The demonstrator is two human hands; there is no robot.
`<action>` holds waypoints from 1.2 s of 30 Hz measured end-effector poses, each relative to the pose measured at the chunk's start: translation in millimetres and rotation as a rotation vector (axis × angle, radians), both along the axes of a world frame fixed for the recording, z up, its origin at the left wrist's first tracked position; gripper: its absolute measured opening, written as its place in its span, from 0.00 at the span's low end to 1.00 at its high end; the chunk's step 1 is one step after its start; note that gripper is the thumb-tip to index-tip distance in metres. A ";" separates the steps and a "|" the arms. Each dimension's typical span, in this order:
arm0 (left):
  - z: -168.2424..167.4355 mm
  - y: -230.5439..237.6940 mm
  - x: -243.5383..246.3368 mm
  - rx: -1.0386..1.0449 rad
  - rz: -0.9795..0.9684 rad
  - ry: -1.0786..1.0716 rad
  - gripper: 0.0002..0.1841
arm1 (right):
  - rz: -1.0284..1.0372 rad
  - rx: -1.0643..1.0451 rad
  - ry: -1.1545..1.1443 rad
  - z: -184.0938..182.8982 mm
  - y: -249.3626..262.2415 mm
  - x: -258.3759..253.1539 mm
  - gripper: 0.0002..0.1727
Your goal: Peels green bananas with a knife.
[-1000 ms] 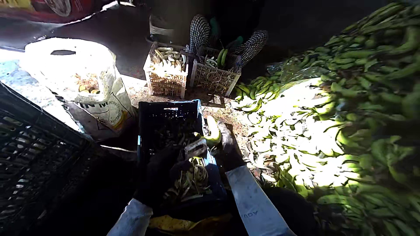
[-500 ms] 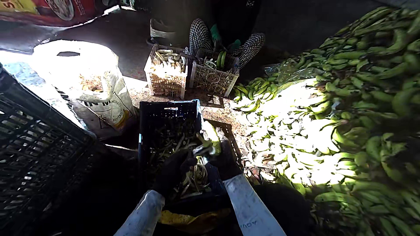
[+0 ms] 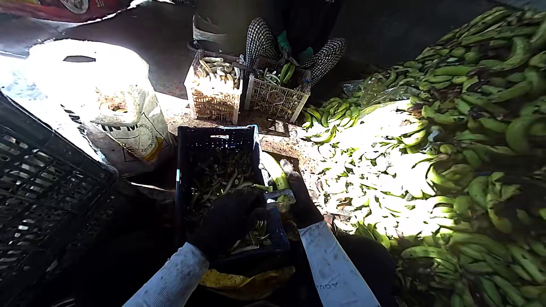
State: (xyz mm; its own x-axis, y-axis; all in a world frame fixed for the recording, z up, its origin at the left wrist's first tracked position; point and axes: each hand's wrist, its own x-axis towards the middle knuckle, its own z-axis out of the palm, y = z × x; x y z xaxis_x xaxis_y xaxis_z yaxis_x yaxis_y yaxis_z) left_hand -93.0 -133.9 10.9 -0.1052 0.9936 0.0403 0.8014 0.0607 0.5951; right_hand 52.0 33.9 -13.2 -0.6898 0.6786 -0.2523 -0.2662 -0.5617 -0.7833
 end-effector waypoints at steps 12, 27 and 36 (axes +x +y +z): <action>-7.4 19.0 -64.5 0.064 0.517 -0.062 0.26 | 0.016 -0.083 -0.029 -9.7 -36.9 -4.1 0.30; -12.8 21.7 -34.3 0.125 0.361 0.053 0.24 | 0.036 0.143 0.035 -13.9 -36.4 -4.9 0.27; 2.4 -1.1 -19.3 0.018 0.049 -0.540 0.23 | -0.052 0.266 0.068 -9.9 -5.7 7.1 0.24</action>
